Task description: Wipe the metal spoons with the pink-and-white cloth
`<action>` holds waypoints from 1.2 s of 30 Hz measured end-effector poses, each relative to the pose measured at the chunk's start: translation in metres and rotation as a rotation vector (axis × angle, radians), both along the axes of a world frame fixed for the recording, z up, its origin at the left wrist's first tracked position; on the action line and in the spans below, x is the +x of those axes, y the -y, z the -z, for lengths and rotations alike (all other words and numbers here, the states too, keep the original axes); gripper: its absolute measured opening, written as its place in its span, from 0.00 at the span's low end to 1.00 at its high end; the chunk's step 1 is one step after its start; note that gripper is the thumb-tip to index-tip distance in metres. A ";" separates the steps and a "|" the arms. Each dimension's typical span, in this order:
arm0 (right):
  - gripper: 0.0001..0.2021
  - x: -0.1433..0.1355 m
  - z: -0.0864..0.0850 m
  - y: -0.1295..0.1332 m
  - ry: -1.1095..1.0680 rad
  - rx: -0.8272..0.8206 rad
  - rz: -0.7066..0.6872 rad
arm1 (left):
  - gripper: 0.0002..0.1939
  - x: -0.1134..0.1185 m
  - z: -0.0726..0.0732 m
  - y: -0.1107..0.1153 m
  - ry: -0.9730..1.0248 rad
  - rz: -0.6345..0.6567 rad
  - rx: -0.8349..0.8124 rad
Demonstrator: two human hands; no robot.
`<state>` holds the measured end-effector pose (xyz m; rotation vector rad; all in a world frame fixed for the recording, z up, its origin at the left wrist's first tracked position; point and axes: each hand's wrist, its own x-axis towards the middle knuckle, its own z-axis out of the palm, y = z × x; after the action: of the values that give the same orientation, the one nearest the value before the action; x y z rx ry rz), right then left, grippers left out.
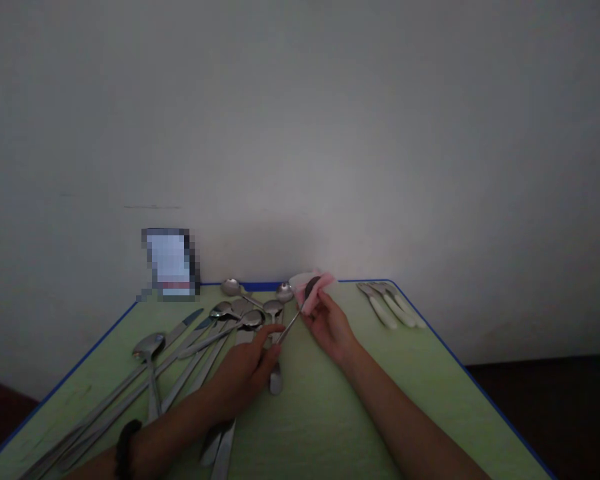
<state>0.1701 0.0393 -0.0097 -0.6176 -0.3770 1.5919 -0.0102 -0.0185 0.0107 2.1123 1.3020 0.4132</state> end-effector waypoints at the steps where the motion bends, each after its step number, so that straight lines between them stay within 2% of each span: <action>1: 0.06 0.000 0.000 0.000 0.001 0.005 -0.004 | 0.21 0.000 0.000 0.000 -0.004 0.003 -0.001; 10: 0.05 -0.006 -0.001 0.000 0.044 -0.041 -0.020 | 0.21 0.000 -0.001 0.001 -0.166 0.030 0.086; 16: 0.03 -0.007 0.003 -0.001 0.088 -0.004 -0.050 | 0.21 0.000 0.000 0.000 -0.160 0.042 0.081; 36: 0.03 -0.007 0.005 -0.002 0.078 0.003 -0.075 | 0.20 -0.001 0.001 0.000 -0.178 0.050 0.119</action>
<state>0.1635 0.0409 -0.0150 -0.6713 -0.4648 1.6422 -0.0110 -0.0183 0.0100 2.3205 1.3497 0.2942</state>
